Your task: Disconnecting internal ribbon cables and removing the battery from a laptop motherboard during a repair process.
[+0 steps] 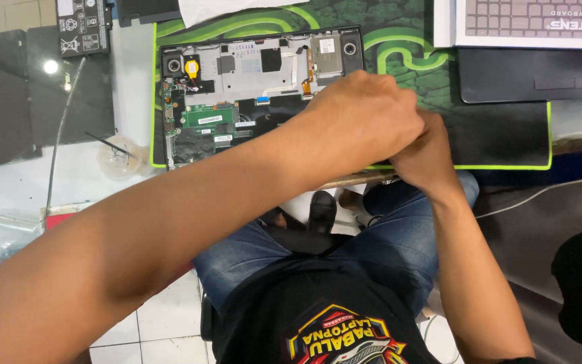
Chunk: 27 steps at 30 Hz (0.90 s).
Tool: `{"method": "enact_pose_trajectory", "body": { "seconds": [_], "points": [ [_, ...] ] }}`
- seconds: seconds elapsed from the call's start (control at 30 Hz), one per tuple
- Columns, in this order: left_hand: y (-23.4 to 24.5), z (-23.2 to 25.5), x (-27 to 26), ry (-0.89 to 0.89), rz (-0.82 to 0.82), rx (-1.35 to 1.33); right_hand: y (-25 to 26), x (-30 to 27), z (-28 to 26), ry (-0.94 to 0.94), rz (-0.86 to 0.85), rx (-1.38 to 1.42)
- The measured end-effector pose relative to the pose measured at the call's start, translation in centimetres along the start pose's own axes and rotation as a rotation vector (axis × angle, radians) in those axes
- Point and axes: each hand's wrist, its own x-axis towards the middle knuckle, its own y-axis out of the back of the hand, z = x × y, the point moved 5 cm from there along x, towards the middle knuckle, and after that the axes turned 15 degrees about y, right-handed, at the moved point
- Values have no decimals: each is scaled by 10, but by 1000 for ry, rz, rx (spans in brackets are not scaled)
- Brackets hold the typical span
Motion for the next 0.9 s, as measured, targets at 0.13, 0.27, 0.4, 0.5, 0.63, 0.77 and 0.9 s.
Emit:
{"method": "enact_pose_trajectory", "body": {
  "seconds": [0.13,0.27,0.4,0.5,0.63,0.77,0.9],
  "points": [
    [-6,-5,-8,-27,63,-23,12,-1,6,22,-20,-2],
    [-13,4,5,32,207,-44,10,8,8,33,-31,-20],
    [-13,6,11,-16,69,110,0,15,8,39,-50,-33],
    [8,-2,-5,58,34,-54,13,5,12,44,-68,-28],
    [-9,-2,6,7,164,53,30,4,15,48,-64,-44],
    [9,9,7,-53,29,76,25,9,16,49,-70,-62],
    [-12,5,15,-8,-24,-1,21,10,17,62,-74,-66]
  ]
}}
